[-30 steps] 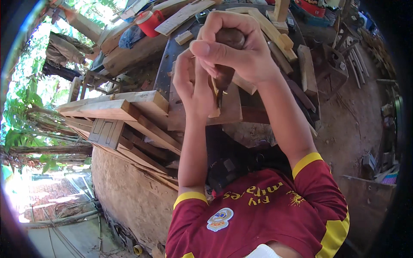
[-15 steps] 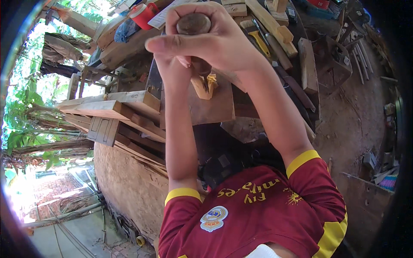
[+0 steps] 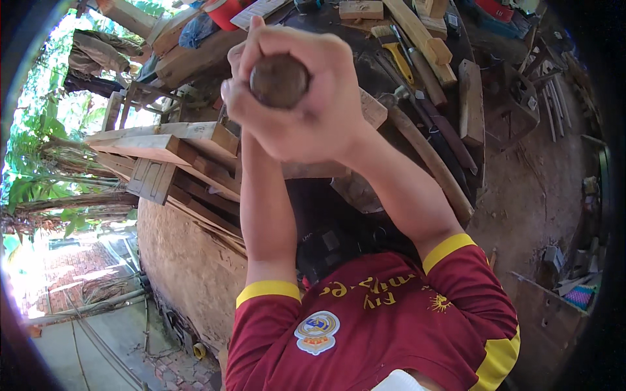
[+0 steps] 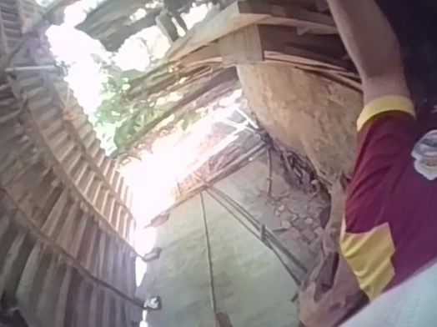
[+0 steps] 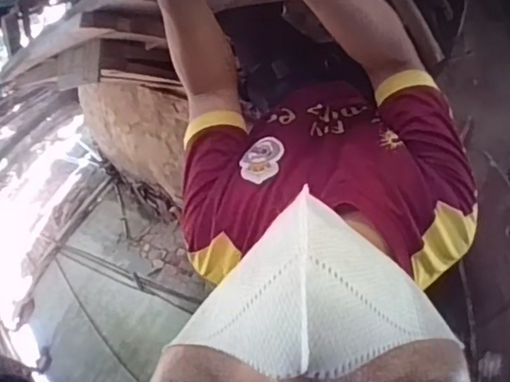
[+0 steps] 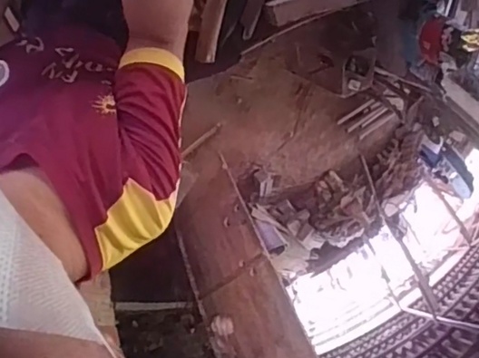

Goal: The person carves a rectangular wooden block using a chisel and a wooden mallet. They repeatedly strike the chisel to remove wood shavings, occasionally pausing to reposition the block or clear debris. The task is performed on a cluttered workbench in a workshop setting.

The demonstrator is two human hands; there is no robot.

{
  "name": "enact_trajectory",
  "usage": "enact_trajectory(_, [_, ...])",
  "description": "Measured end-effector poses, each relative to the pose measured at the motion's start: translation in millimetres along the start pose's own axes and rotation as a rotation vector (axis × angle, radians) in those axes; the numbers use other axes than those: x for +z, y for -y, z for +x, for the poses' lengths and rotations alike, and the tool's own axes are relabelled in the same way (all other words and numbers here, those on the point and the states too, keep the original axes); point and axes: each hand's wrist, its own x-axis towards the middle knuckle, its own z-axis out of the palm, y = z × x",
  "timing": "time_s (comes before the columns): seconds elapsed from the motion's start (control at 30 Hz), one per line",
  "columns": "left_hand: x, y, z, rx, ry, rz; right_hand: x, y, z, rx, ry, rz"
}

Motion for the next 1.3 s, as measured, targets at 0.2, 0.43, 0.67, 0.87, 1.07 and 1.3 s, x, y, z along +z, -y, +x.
enact_trajectory(0.2, [6.1,18.9,9.1,0.045,-0.054,0.034,-19.4,26.0,-6.9,-0.053,0.027,-0.087])
enact_trajectory(0.43, [4.7,25.8,0.0,0.228,-0.085,-0.142,-12.0,12.6,4.8,0.163,-0.002,0.007])
enact_trajectory(0.67, [0.4,25.9,-6.9,0.418,-0.136,0.161,-7.0,-6.5,31.8,0.323,-0.032,-0.059])
enact_trajectory(0.87, [-5.3,26.1,-11.1,0.281,-0.026,-0.083,-15.7,-9.2,31.4,0.306,-0.022,0.102])
enact_trajectory(1.07, [7.5,17.8,-19.6,0.284,-0.018,0.061,-36.4,-5.1,13.4,0.337,-0.050,0.286])
enact_trajectory(1.3, [16.6,12.8,-20.8,0.294,0.051,0.028,-44.3,11.6,0.9,0.351,-0.131,0.308])
